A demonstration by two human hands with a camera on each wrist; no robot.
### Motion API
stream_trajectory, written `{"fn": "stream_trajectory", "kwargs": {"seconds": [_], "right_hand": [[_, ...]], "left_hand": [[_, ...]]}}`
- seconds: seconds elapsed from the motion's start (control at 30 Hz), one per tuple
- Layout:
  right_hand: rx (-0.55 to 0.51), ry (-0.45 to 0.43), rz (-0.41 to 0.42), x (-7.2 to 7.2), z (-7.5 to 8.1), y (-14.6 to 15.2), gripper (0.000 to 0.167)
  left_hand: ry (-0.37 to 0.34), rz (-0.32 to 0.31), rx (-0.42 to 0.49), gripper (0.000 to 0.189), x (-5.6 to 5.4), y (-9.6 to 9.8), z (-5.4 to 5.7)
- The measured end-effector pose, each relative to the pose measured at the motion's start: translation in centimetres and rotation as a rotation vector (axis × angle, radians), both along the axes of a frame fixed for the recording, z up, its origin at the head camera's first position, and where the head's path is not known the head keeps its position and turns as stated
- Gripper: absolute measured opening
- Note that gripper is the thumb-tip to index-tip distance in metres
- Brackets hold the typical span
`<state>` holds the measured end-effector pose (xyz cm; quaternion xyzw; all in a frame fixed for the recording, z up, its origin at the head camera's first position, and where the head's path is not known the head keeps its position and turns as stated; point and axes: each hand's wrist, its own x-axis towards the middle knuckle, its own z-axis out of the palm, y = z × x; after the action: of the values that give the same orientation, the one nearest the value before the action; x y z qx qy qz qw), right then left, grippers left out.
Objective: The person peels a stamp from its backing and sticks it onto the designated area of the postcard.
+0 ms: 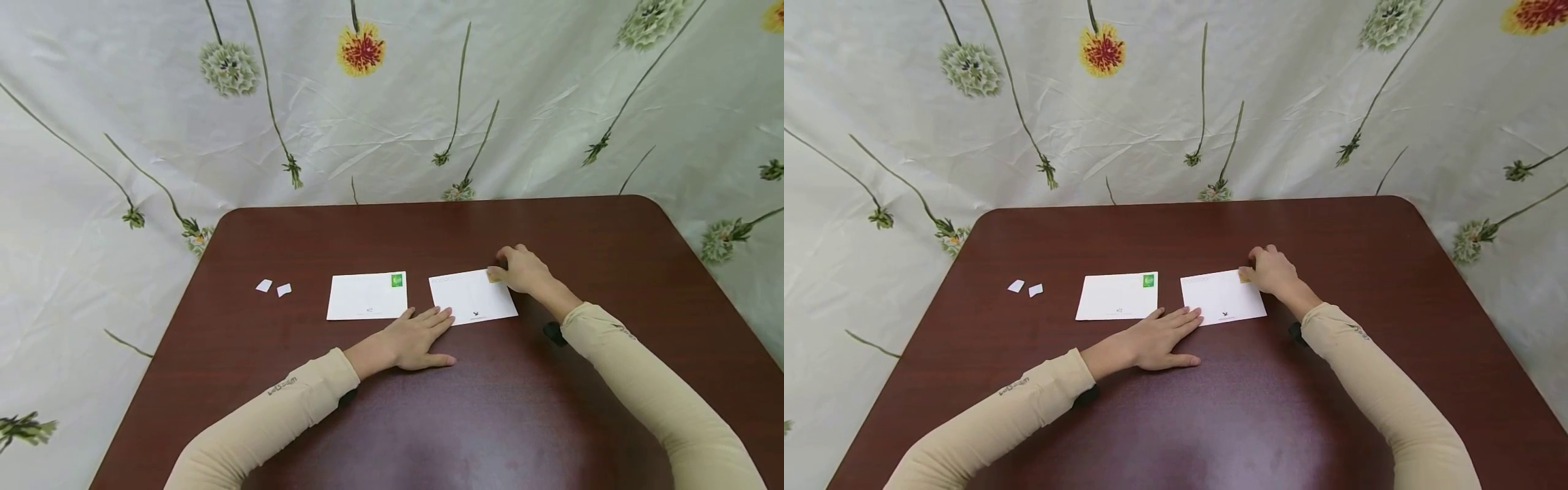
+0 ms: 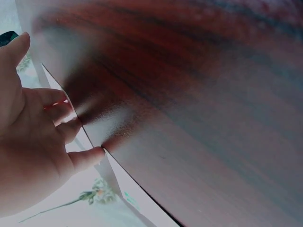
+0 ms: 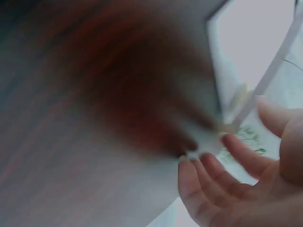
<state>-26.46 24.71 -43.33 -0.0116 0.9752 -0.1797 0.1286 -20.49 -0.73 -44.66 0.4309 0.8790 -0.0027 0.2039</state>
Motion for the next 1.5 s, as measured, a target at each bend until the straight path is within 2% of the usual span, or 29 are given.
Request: {"fn": "stream_trajectory", "kwargs": {"seconds": [0.17, 0.33, 0.57, 0.83, 1.07, 1.2, 1.37, 1.5], "right_hand": [[0.007, 0.032, 0.059, 0.4, -1.1, 0.7, 0.065], [0.037, 0.007, 0.083, 0.6, -2.1, 1.0, 0.074], [0.037, -0.024, 0.068, 0.5, -2.2, 1.1, 0.069], [0.068, -0.002, 0.077, 0.1, -2.3, 1.3, 0.061], [0.082, 0.022, 0.153, 0.3, -2.7, 2.2, 0.065], [0.07, 0.025, 0.195, 0.0, -3.0, 2.4, 0.07], [0.037, 0.031, 0.213, -0.5, -3.1, 2.1, 0.064], [0.019, 0.029, 0.225, -0.3, -3.6, 2.0, 0.061]], "left_hand": [[-0.002, -0.003, -0.015, 0.077, 0.0, 0.0, 0.2], [-0.016, -0.005, -0.015, 0.078, 0.0, -0.1, 0.2], [-0.014, -0.003, -0.018, 0.078, 0.1, -0.1, 0.2], [0.005, 0.001, -0.015, 0.078, 0.0, 0.1, 0.2], [0.005, 0.0, -0.018, 0.078, 0.0, 0.2, 0.2], [0.015, 0.008, -0.024, 0.077, -0.1, 0.0, 0.2], [0.011, 0.022, -0.015, 0.076, -0.6, -0.2, -0.1], [-0.03, 0.031, -0.001, 0.074, -0.7, -0.4, -0.5]]}}
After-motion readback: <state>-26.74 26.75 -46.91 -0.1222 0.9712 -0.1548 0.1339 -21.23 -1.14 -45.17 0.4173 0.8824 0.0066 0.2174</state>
